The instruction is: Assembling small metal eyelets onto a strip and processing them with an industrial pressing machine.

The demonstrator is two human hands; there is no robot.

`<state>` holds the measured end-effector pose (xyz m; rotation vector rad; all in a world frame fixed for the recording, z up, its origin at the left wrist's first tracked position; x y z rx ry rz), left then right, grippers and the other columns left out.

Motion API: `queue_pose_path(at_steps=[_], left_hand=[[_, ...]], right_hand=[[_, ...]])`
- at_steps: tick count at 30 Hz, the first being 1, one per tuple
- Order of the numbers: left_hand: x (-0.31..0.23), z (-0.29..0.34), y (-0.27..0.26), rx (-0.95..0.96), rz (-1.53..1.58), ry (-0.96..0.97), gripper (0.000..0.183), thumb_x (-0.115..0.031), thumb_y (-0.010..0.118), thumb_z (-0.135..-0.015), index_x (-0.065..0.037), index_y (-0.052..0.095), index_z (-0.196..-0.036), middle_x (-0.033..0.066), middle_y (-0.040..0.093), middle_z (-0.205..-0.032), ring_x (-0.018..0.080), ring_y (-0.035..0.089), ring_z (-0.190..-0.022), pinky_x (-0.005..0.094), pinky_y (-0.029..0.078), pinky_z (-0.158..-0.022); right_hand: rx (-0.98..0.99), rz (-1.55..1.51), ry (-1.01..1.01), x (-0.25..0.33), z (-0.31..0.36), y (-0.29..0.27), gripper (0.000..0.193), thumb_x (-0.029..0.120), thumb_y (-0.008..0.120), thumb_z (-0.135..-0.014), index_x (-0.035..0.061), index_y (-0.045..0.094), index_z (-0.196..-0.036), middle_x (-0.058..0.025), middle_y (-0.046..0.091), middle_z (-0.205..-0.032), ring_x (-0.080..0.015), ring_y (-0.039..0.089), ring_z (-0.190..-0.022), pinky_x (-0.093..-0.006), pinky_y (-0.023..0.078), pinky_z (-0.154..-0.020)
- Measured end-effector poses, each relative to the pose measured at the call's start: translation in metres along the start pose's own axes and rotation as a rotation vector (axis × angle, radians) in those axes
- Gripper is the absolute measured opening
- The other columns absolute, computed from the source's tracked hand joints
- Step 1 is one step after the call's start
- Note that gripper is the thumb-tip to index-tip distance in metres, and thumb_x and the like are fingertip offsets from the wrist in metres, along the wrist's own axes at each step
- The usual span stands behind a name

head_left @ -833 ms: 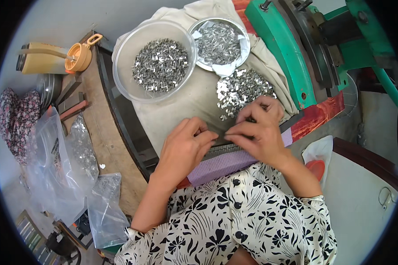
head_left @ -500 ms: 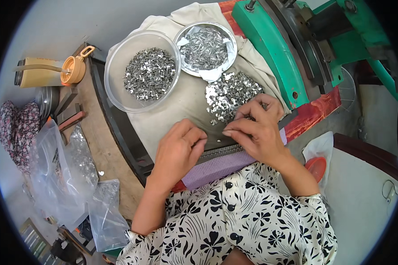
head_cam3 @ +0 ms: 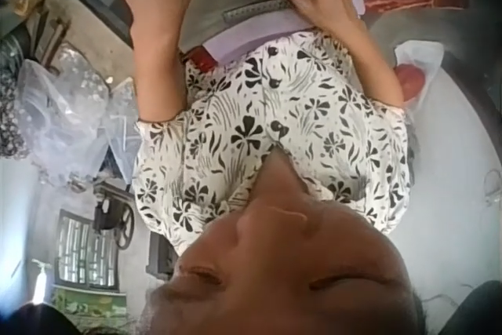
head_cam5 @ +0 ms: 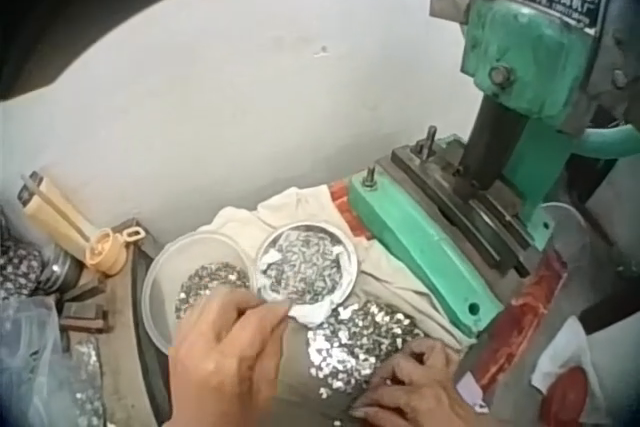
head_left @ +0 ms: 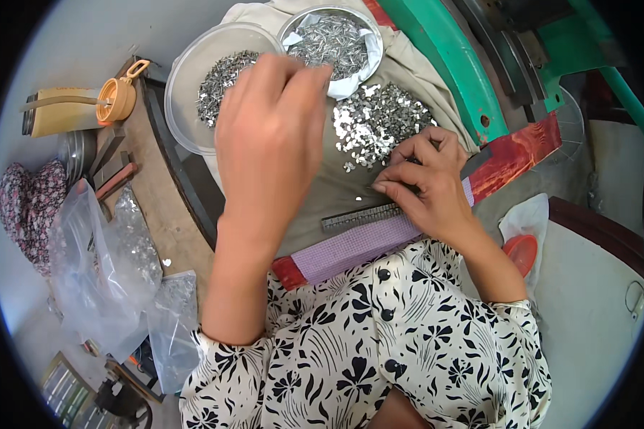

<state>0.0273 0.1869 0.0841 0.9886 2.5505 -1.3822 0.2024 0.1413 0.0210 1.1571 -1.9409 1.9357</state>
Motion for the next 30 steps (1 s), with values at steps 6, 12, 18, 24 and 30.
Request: queue_pose_path(at_steps=[6, 12, 18, 24, 30], left_hand=[[-0.011, 0.095, -0.017, 0.109, 0.277, -0.480, 0.023, 0.006, 0.069, -0.080, -0.002, 0.066, -0.102, 0.0136, 0.060, -0.093, 0.0288, 0.062, -0.082, 0.0345, 0.051, -0.071], [-0.021, 0.159, -0.010, 0.206, 0.321, -0.635, 0.038, -0.001, 0.080, -0.070, -0.002, 0.062, -0.104, 0.0144, 0.057, -0.103, 0.0276, 0.058, -0.095, 0.0342, 0.048, -0.082], [-0.018, 0.167, -0.003, 0.239, 0.313, -0.670, 0.036, -0.011, 0.084, -0.068, -0.003, 0.064, -0.096, 0.0110, 0.057, -0.106, 0.0300, 0.056, -0.100, 0.0383, 0.044, -0.085], [-0.016, 0.169, -0.001, 0.223, 0.332, -0.712, 0.032, -0.012, 0.084, -0.068, -0.003, 0.063, -0.091, 0.0105, 0.057, -0.106, 0.0297, 0.056, -0.098, 0.0384, 0.044, -0.083], [-0.016, 0.169, 0.000, 0.224, 0.347, -0.716, 0.032, -0.012, 0.084, -0.069, -0.003, 0.063, -0.090, 0.0109, 0.056, -0.106, 0.0299, 0.056, -0.097, 0.0386, 0.044, -0.083]], right_hand=[[0.142, -0.168, -0.022, 0.017, -0.007, 0.011, 0.010, 0.021, 0.078, -0.076, 0.0135, 0.075, -0.082, 0.0044, 0.059, -0.095, -0.0235, 0.044, -0.106, -0.0435, 0.027, -0.096], [0.232, -0.204, -0.061, 0.033, -0.016, 0.033, 0.011, 0.023, 0.079, -0.075, 0.0147, 0.076, -0.081, 0.0042, 0.058, -0.098, -0.0240, 0.043, -0.106, -0.0432, 0.027, -0.093], [0.279, -0.195, -0.043, 0.036, -0.018, 0.044, 0.012, 0.025, 0.079, -0.073, 0.0130, 0.076, -0.076, 0.0008, 0.057, -0.096, -0.0267, 0.044, -0.106, -0.0449, 0.026, -0.091], [0.293, -0.147, -0.049, 0.039, -0.017, 0.049, 0.014, 0.027, 0.080, -0.072, 0.0139, 0.077, -0.078, 0.0015, 0.055, -0.096, -0.0265, 0.042, -0.105, -0.0449, 0.025, -0.091], [0.281, -0.106, -0.066, 0.039, -0.017, 0.049, 0.016, 0.027, 0.083, -0.069, 0.0150, 0.078, -0.078, 0.0007, 0.054, -0.095, -0.0286, 0.041, -0.105, -0.0442, 0.025, -0.092]])
Point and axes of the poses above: each hand's wrist, its own z-axis away from the middle knuckle, its own y-axis out of the palm, x = y × z, the point moved 6 cm from there along -z, towards the middle knuckle
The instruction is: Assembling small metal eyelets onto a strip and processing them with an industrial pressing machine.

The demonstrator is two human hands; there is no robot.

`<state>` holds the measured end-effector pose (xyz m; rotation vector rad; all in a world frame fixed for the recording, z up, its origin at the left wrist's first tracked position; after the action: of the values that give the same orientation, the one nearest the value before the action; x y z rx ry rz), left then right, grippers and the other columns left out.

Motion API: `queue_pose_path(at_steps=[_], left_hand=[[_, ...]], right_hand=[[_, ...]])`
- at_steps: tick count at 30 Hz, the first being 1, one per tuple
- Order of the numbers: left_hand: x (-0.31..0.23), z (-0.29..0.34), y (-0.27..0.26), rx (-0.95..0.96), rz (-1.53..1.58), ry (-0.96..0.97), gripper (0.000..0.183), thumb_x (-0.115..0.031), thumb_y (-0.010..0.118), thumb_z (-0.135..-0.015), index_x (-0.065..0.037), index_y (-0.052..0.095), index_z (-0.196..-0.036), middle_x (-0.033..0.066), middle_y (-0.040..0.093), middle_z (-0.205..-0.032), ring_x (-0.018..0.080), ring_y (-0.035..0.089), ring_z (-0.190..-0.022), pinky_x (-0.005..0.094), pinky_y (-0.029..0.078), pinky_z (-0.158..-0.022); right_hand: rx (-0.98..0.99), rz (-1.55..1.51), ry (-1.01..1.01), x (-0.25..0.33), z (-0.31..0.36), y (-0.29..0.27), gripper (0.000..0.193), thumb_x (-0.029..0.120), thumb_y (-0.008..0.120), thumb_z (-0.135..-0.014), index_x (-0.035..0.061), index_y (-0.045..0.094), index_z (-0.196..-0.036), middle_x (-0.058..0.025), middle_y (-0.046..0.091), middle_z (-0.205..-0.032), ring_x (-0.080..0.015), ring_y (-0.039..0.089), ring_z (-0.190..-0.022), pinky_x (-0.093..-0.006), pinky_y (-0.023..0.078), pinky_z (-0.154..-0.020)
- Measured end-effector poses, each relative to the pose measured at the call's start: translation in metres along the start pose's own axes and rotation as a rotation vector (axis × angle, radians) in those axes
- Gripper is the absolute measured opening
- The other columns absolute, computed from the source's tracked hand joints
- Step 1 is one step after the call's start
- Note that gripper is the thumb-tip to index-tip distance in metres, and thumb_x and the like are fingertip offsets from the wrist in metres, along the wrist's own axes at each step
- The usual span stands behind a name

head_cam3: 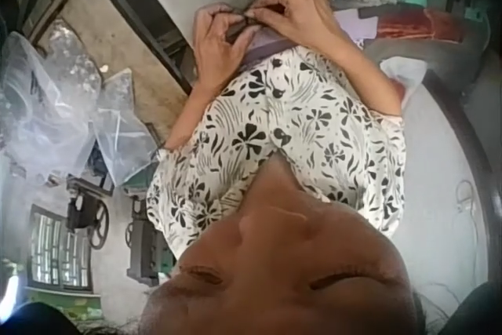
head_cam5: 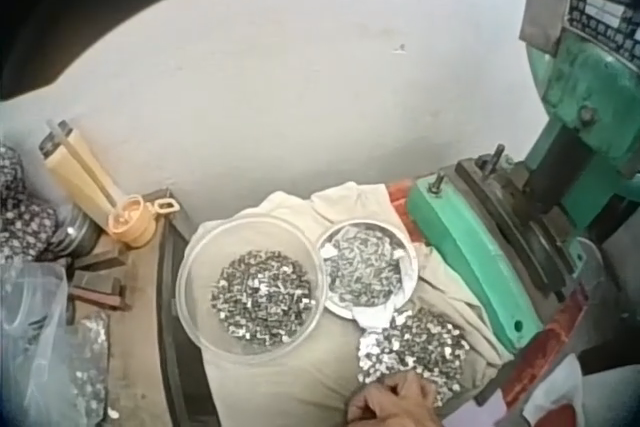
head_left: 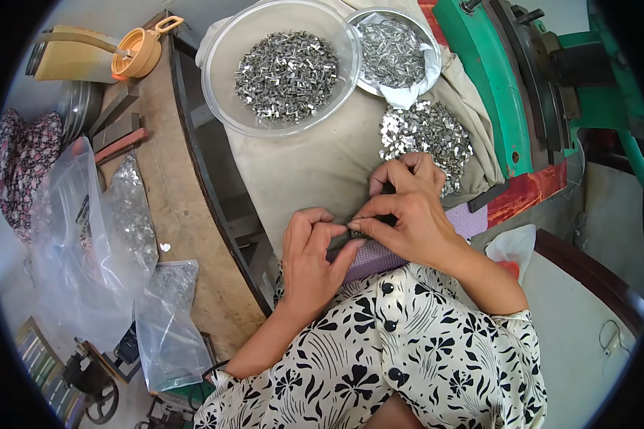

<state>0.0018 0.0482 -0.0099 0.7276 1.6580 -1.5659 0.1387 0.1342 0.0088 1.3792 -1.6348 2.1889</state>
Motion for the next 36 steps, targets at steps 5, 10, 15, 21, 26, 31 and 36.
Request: queue_pose_path(at_steps=[5, 10, 15, 21, 26, 31, 36], left_hand=[[-0.001, -0.002, 0.000, 0.011, -0.017, -0.012, 0.031, -0.013, 0.083, -0.070, -0.003, 0.063, -0.091, 0.0110, 0.055, -0.105, 0.0305, 0.056, -0.097, 0.0396, 0.045, -0.082], [-0.003, -0.003, -0.001, 0.005, -0.012, -0.004, 0.031, -0.013, 0.083, -0.070, -0.003, 0.063, -0.092, 0.0108, 0.055, -0.105, 0.0305, 0.056, -0.097, 0.0399, 0.045, -0.082], [-0.002, -0.003, -0.001, 0.018, -0.009, -0.011, 0.031, -0.012, 0.083, -0.069, -0.004, 0.064, -0.093, 0.0104, 0.055, -0.105, 0.0302, 0.056, -0.097, 0.0398, 0.045, -0.082], [-0.005, -0.004, -0.003, -0.005, -0.048, -0.005, 0.033, -0.005, 0.084, -0.066, -0.003, 0.065, -0.093, 0.0108, 0.055, -0.103, 0.0263, 0.058, -0.094, 0.0344, 0.048, -0.079], [-0.003, -0.004, 0.000, 0.021, 0.011, -0.035, 0.029, -0.011, 0.082, -0.070, -0.003, 0.067, -0.093, 0.0097, 0.055, -0.104, 0.0286, 0.056, -0.094, 0.0395, 0.044, -0.082], [-0.003, -0.004, -0.002, 0.031, -0.018, -0.021, 0.030, -0.007, 0.084, -0.068, -0.002, 0.067, -0.093, 0.0112, 0.055, -0.104, 0.0262, 0.059, -0.095, 0.0337, 0.048, -0.080], [-0.004, -0.004, -0.002, 0.036, -0.011, -0.030, 0.029, -0.006, 0.084, -0.068, -0.001, 0.067, -0.092, 0.0113, 0.055, -0.104, 0.0257, 0.059, -0.096, 0.0331, 0.048, -0.080]], right_hand=[[0.016, -0.002, 0.019, 0.001, -0.001, -0.001, 0.016, 0.026, 0.083, -0.068, 0.0149, 0.078, -0.079, 0.0006, 0.054, -0.097, -0.0287, 0.041, -0.106, -0.0446, 0.025, -0.093], [0.037, 0.001, 0.013, 0.001, 0.000, -0.004, 0.016, 0.026, 0.082, -0.069, 0.0142, 0.078, -0.079, 0.0005, 0.055, -0.098, -0.0281, 0.041, -0.107, -0.0445, 0.025, -0.095], [0.036, 0.037, 0.014, 0.003, -0.002, -0.001, 0.017, 0.027, 0.081, -0.070, 0.0123, 0.075, -0.077, 0.0000, 0.055, -0.099, -0.0287, 0.043, -0.107, -0.0462, 0.026, -0.091], [0.044, 0.019, 0.017, 0.001, 0.001, -0.005, 0.015, 0.025, 0.082, -0.070, 0.0143, 0.077, -0.080, 0.0016, 0.056, -0.098, -0.0261, 0.043, -0.107, -0.0438, 0.026, -0.094], [0.072, 0.027, 0.018, 0.001, -0.002, -0.004, 0.014, 0.026, 0.082, -0.071, 0.0155, 0.077, -0.079, 0.0020, 0.055, -0.098, -0.0252, 0.042, -0.105, -0.0435, 0.026, -0.094], [0.070, 0.053, -0.005, -0.002, 0.002, -0.012, 0.014, 0.027, 0.082, -0.070, 0.0167, 0.077, -0.079, 0.0032, 0.053, -0.095, -0.0245, 0.042, -0.102, -0.0427, 0.026, -0.091], [0.074, 0.075, -0.009, -0.002, 0.001, -0.012, 0.015, 0.028, 0.082, -0.070, 0.0173, 0.077, -0.079, 0.0033, 0.053, -0.093, -0.0238, 0.043, -0.100, -0.0417, 0.026, -0.089]])
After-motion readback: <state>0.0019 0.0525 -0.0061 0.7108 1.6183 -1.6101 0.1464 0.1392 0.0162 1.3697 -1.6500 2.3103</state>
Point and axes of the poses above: each hand's wrist, its own z-axis away from the middle knuckle, its own y-axis out of the palm, x = y × z, the point moved 6 cm from there along -z, towards the middle knuckle
